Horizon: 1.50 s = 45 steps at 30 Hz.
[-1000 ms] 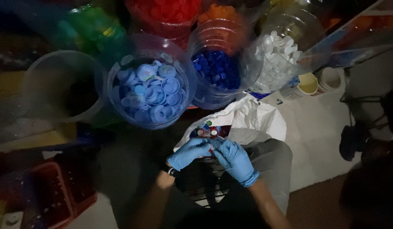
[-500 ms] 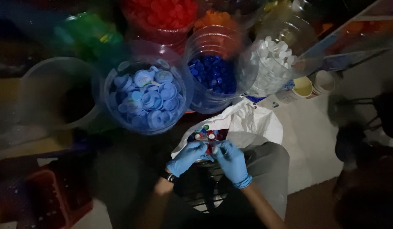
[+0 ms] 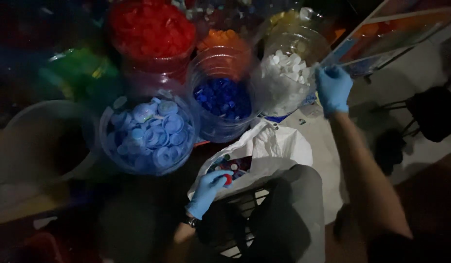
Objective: The person sorts small plastic bottle caps by color, picking them from a white bag and placing them into corresponding clear containers filled with red, blue, white, and other colored caps. The person handles the caps by hand and occasionally adjusts the bag.
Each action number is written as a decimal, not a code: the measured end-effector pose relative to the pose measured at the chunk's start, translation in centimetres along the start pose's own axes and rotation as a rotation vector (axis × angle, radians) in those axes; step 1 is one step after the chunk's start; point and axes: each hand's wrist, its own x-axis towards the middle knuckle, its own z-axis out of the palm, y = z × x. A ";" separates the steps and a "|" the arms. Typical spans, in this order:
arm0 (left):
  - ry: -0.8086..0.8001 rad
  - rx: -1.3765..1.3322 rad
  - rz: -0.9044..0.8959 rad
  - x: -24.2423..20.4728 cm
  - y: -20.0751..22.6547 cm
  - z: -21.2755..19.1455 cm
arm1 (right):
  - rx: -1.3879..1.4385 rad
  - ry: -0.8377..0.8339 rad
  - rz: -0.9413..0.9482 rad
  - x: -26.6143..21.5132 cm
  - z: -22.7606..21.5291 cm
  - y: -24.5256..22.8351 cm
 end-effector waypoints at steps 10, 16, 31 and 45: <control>0.180 0.065 0.010 -1.2 2.7 0.4 | -0.086 -0.348 -0.343 -13.7 0.8 -3.9; 0.160 -0.238 -0.105 -0.8 3.9 -0.4 | 0.447 -0.822 -0.103 -29.5 5.4 -3.4; 0.132 0.497 0.296 1.3 -1.5 -2.9 | 0.215 -0.668 -0.418 -14.7 13.6 -20.7; 0.184 1.271 0.669 0.9 -2.0 -7.1 | 0.371 -0.664 -0.427 -6.3 22.6 -21.4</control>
